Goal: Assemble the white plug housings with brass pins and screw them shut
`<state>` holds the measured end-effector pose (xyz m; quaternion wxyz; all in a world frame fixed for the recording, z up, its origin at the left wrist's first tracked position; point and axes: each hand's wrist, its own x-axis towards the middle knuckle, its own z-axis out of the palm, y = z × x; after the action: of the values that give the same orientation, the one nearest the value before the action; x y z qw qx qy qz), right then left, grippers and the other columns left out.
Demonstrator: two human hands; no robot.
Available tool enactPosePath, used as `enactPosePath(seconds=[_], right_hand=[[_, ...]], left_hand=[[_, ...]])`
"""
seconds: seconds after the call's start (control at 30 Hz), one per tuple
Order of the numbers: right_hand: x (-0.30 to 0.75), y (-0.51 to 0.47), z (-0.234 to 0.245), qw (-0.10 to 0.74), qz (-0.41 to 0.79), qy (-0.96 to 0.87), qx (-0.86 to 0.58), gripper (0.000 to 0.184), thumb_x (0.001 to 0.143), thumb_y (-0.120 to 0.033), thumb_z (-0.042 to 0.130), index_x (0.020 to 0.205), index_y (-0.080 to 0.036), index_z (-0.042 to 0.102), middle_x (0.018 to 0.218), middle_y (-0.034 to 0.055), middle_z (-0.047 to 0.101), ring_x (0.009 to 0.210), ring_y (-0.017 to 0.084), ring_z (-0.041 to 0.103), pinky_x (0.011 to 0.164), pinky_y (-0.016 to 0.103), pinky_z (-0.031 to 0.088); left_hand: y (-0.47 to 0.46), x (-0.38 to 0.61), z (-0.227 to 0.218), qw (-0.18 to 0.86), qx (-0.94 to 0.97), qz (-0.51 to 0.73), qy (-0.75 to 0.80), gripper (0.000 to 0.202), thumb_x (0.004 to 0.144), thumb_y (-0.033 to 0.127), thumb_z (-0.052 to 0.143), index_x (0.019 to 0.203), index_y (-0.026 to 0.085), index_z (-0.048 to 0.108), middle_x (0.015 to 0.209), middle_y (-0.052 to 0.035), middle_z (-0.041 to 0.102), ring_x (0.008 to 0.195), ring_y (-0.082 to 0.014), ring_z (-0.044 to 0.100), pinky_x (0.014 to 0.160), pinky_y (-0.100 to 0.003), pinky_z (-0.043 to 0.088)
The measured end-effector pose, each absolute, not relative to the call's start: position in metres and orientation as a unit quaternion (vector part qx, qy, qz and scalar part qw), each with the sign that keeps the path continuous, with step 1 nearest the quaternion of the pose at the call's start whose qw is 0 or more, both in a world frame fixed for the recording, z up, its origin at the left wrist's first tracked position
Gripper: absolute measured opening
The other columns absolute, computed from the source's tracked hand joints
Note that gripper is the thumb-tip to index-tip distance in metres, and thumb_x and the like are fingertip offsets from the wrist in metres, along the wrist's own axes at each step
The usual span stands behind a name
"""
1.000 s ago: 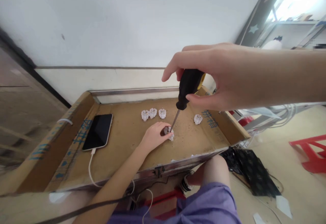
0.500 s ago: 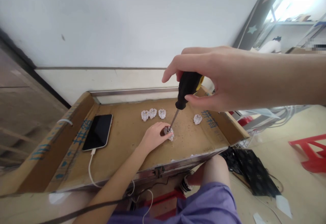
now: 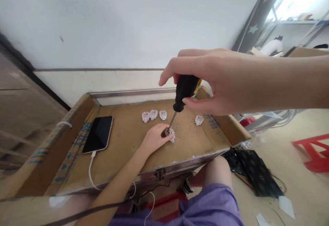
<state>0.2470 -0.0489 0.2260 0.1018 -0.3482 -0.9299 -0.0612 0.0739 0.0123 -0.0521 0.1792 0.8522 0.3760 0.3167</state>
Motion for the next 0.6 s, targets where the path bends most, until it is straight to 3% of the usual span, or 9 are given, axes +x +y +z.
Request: enactPosePath(seconds=[0.6], right_hand=[[0.2548, -0.0441, 0.2287, 0.124, -0.113, -0.933, -0.319, 0.04, 0.069, -0.019, 0.061, 0.107, -0.026, 0.052, 0.089, -0.0083, 0.051, 0.071, 0.005, 0.049, 0.059, 0.019, 0.035]], left_hand=[[0.0125, 0.0728, -0.0529, 0.183, 0.852, 0.311, 0.38, 0.024, 0.081, 0.036, 0.062, 0.099, 0.021, 0.06, 0.098, -0.0026, 0.065, 0.09, -0.0186, 0.06, 0.083, -0.031, 0.047]])
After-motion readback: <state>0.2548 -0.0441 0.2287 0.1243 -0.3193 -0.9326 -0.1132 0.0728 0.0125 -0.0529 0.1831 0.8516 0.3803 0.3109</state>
